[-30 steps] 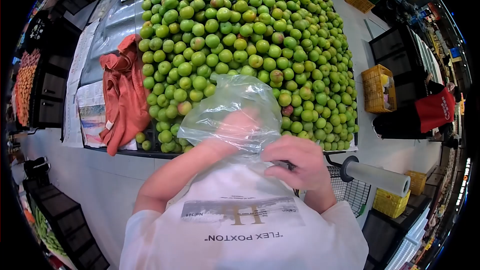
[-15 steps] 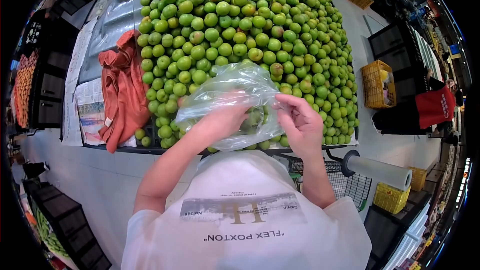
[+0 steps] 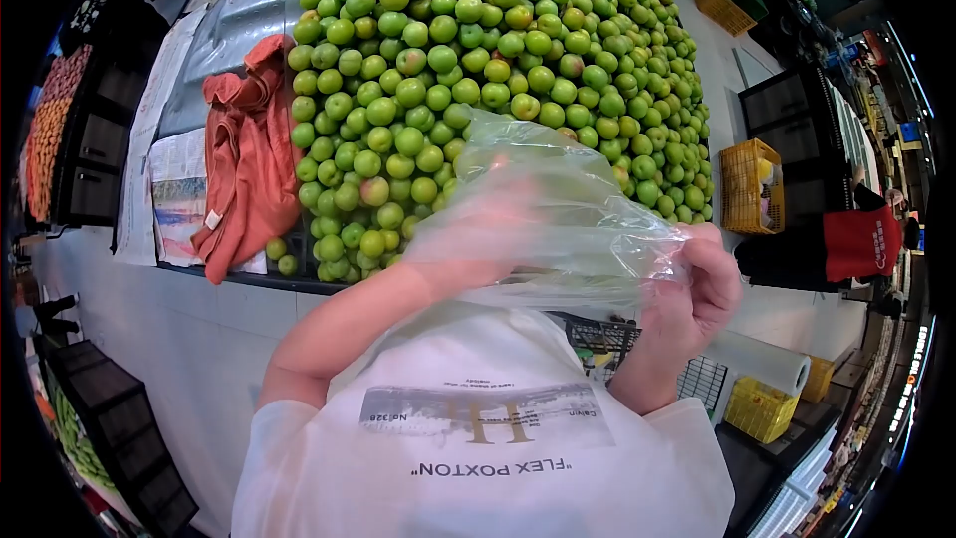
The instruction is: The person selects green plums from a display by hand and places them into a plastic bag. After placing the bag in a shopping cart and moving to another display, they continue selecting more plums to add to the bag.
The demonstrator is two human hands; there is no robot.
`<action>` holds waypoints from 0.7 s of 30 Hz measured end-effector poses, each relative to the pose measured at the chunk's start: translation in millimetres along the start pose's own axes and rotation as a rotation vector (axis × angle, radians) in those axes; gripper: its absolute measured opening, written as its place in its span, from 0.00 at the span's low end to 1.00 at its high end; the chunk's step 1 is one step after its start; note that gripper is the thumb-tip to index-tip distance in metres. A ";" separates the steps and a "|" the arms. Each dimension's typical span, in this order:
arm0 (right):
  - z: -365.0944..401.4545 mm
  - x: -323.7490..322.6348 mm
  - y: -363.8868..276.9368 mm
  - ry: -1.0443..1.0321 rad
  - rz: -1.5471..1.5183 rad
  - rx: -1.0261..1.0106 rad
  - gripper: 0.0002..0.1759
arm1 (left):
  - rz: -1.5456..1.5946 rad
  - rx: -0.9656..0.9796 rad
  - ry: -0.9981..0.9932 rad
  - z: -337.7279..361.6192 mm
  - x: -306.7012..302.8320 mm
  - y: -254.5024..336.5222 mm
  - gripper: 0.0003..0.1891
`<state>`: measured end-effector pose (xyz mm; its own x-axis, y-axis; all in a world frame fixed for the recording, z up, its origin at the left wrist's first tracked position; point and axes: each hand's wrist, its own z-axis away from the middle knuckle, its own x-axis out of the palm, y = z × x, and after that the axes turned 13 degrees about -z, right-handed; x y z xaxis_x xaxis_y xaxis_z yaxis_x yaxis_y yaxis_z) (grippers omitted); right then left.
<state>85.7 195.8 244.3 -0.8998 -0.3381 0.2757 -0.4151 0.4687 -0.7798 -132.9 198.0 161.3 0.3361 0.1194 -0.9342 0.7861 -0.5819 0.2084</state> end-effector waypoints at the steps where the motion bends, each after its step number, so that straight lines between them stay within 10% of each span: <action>1: -0.8 -0.8 0.1 -0.023 -0.010 -0.033 0.14 | 0.131 -0.037 -0.007 0.9 7.1 0.4 0.18; 8: -9.5 15.8 -0.4 0.072 -0.106 0.009 0.11 | 0.358 -0.262 -0.418 -18.7 -0.9 13.1 0.20; 12: -17.3 32.0 11.0 -0.113 -0.089 0.000 0.12 | 0.599 -0.323 -0.120 0.5 20.0 25.7 0.19; 21: -28.8 73.6 25.3 -0.414 -0.224 0.019 0.17 | 1.007 -0.408 -0.394 -13.3 36.0 59.2 0.15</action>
<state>5.2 206.3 261.1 -0.6573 -0.7282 0.1941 -0.5868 0.3329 -0.7381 -67.3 178.5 143.8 0.7775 -0.5517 -0.3018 0.3869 0.0413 0.9212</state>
